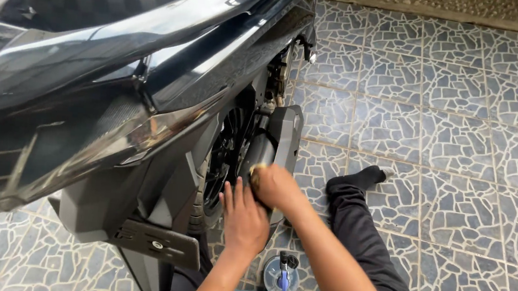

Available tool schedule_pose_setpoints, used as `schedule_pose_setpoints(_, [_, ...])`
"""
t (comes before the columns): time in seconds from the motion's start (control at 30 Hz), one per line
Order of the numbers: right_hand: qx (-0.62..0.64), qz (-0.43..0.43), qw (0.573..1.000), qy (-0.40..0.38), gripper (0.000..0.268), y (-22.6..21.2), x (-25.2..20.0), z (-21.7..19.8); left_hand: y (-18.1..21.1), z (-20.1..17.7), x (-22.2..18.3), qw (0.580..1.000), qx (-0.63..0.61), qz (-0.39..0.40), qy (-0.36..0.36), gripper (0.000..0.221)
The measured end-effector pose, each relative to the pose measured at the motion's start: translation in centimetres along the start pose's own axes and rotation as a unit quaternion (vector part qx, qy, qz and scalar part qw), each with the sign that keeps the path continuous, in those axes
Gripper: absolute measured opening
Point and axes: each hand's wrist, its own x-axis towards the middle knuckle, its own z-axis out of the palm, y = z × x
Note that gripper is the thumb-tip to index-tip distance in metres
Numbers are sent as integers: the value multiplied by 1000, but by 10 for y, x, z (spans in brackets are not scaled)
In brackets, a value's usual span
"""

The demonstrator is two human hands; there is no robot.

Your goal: The person sits on the floor and wipes the rear side panels, fender, and seat area of a black motorcycle using a yellow cloth. They methodically clean the surfaces around the rear wheel and under the seat.

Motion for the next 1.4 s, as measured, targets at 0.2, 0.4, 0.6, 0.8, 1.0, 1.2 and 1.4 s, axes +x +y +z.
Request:
schedule_pose_setpoints(0.2, [197,67,969,-132,51,-42,-77,-87,0,-32,-32,984,-169,24,52,49])
schedule_pose_setpoints(0.4, [404,152,902,32,57,-44,-76,-47,8,-63,-9,942,-330,-6,60,49])
schedule_pose_setpoints(0.6, [179,145,936,265,42,-52,-66,-31,-32,-16,30,977,-201,-21,74,40])
schedule_pose_setpoints(0.8, [164,210,897,353,40,-31,-31,3,-10,-37,35,988,19,-30,-148,45])
schedule_pose_setpoints(1.0, [285,306,857,302,44,-10,-12,29,-27,-10,70,961,-22,14,-274,49])
schedule_pose_setpoints(1.2, [339,327,843,258,53,-16,-13,15,-11,8,114,955,-11,15,-295,48])
schedule_pose_setpoints(1.4, [345,347,839,239,52,-15,-12,16,-6,33,148,957,-9,-17,-289,47])
